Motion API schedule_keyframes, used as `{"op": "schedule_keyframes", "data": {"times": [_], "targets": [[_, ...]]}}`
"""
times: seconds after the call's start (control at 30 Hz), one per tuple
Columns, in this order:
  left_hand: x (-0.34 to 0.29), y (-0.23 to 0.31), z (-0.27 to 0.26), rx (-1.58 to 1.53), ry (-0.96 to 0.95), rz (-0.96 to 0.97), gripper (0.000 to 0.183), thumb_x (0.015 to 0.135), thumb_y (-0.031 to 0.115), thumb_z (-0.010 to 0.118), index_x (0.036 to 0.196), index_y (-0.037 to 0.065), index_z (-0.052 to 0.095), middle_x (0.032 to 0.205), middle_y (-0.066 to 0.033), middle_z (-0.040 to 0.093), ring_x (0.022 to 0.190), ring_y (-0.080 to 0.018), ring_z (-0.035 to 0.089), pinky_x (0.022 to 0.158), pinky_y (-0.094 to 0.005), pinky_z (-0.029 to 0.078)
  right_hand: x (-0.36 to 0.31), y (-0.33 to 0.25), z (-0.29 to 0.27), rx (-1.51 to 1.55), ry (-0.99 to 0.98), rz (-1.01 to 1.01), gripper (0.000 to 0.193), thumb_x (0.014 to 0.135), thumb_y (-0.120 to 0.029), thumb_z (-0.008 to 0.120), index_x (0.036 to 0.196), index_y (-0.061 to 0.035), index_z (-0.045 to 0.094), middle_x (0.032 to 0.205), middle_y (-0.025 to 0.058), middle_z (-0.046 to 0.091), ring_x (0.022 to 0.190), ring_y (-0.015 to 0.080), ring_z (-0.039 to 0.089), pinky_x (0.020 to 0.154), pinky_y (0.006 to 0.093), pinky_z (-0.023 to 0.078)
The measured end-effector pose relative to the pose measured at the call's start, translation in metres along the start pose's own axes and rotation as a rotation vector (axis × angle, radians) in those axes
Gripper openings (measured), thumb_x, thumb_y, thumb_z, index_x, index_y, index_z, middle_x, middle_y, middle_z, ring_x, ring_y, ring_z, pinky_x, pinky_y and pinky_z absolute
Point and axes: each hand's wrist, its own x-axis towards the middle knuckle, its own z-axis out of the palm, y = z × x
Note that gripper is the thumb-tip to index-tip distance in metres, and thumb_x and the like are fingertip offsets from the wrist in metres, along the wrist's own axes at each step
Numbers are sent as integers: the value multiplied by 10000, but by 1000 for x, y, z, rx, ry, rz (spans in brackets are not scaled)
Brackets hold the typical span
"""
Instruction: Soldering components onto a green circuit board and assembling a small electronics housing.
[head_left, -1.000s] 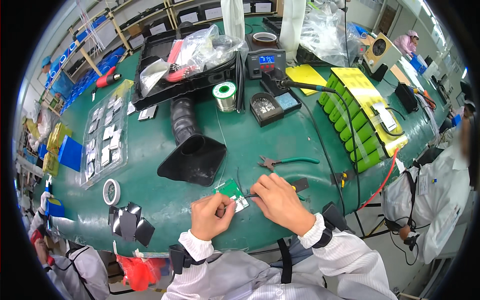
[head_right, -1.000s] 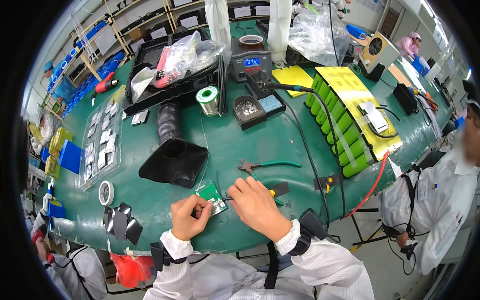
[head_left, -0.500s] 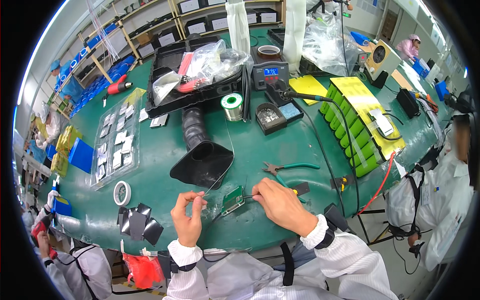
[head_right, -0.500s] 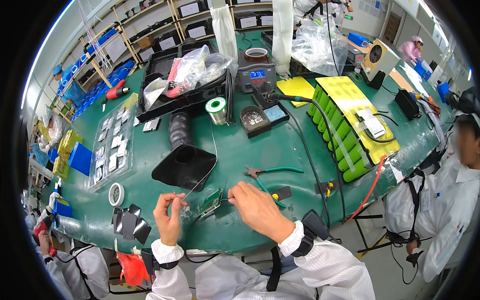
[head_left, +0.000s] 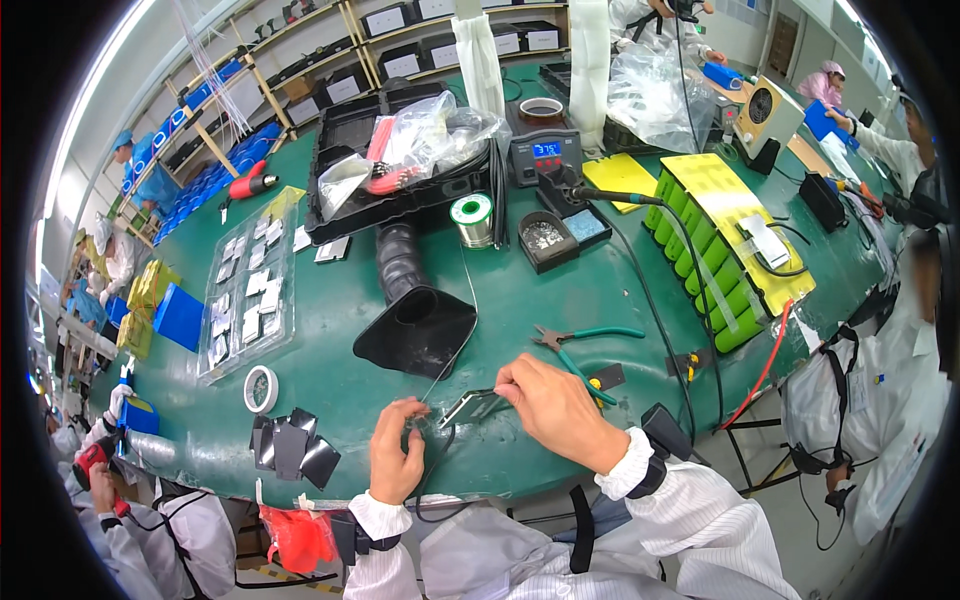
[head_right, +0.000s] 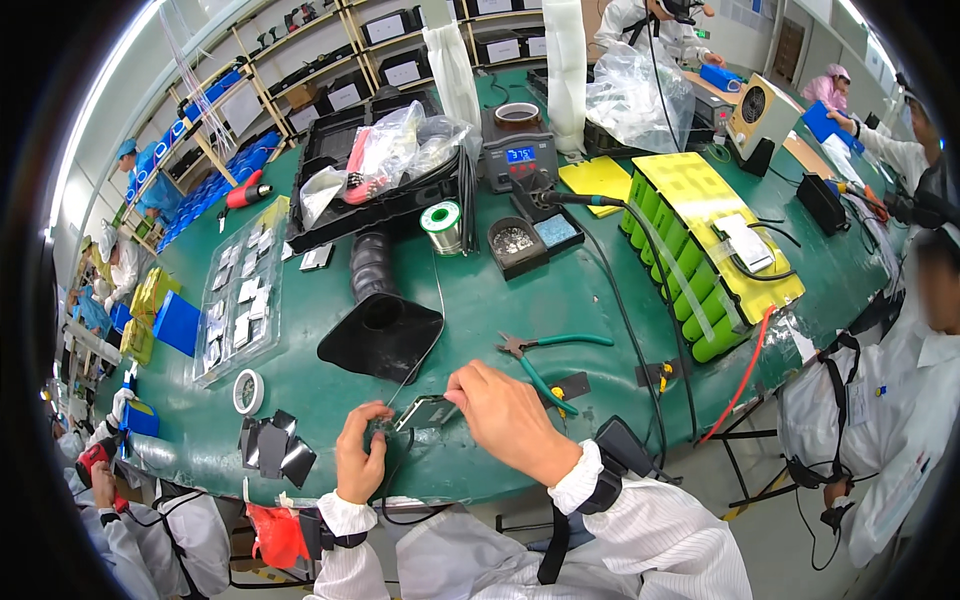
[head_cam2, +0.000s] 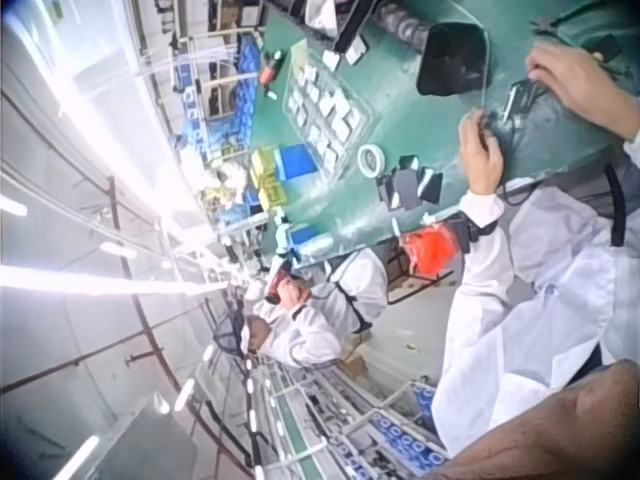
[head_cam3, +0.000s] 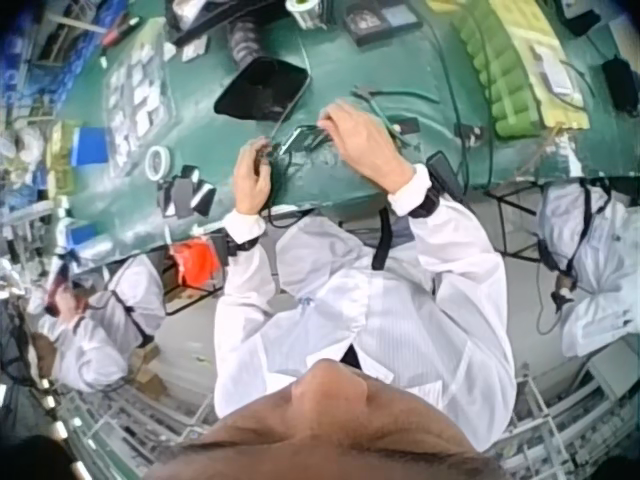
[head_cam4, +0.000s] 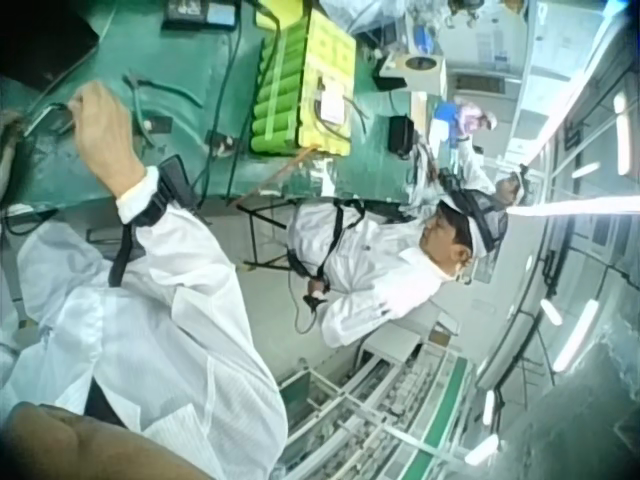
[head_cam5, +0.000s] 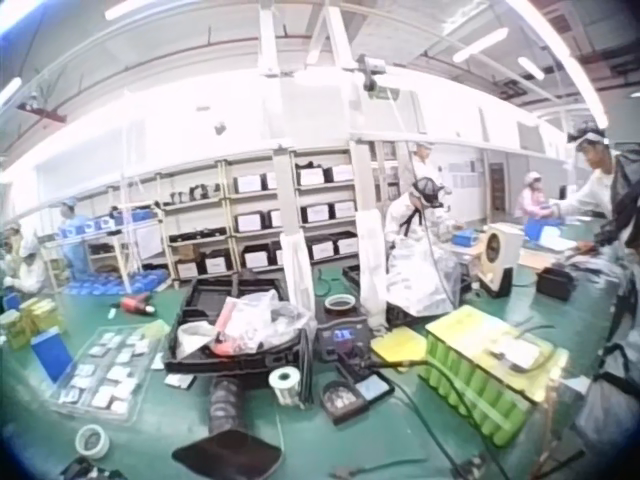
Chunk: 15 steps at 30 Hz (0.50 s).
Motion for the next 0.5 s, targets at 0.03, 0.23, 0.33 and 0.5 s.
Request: {"op": "schedule_keyframes", "data": {"times": [0.03,0.23,0.33,0.5], "targets": [[0,2,0,0,4,0,286,807,-76,560,1077,-4,620,1067,-153,673,1080,-347,630,1022,-450,448,1,1,1,0,-1,-4,106,894,-59,668,918,-3,581,856,128,605,743,347,612,628,427,477],[-4,33,7,206,156,188,319,786,16,695,1095,-4,617,1106,-157,657,1041,-319,624,929,-397,483,5,11,8,154,-45,187,148,954,-124,632,948,22,618,790,145,635,655,295,597,620,394,464],[-14,31,24,-49,98,-190,305,802,102,803,1020,-19,627,792,-106,680,685,-150,640,652,-287,501,11,19,12,152,-125,330,180,969,-146,622,962,34,631,756,151,640,636,249,591,616,375,460],[-17,20,27,-50,99,-253,163,867,82,745,875,-46,644,653,-98,652,529,-140,591,518,-286,456,15,31,22,192,-81,305,171,928,-139,660,912,26,618,848,177,664,702,338,646,630,399,492]]}}
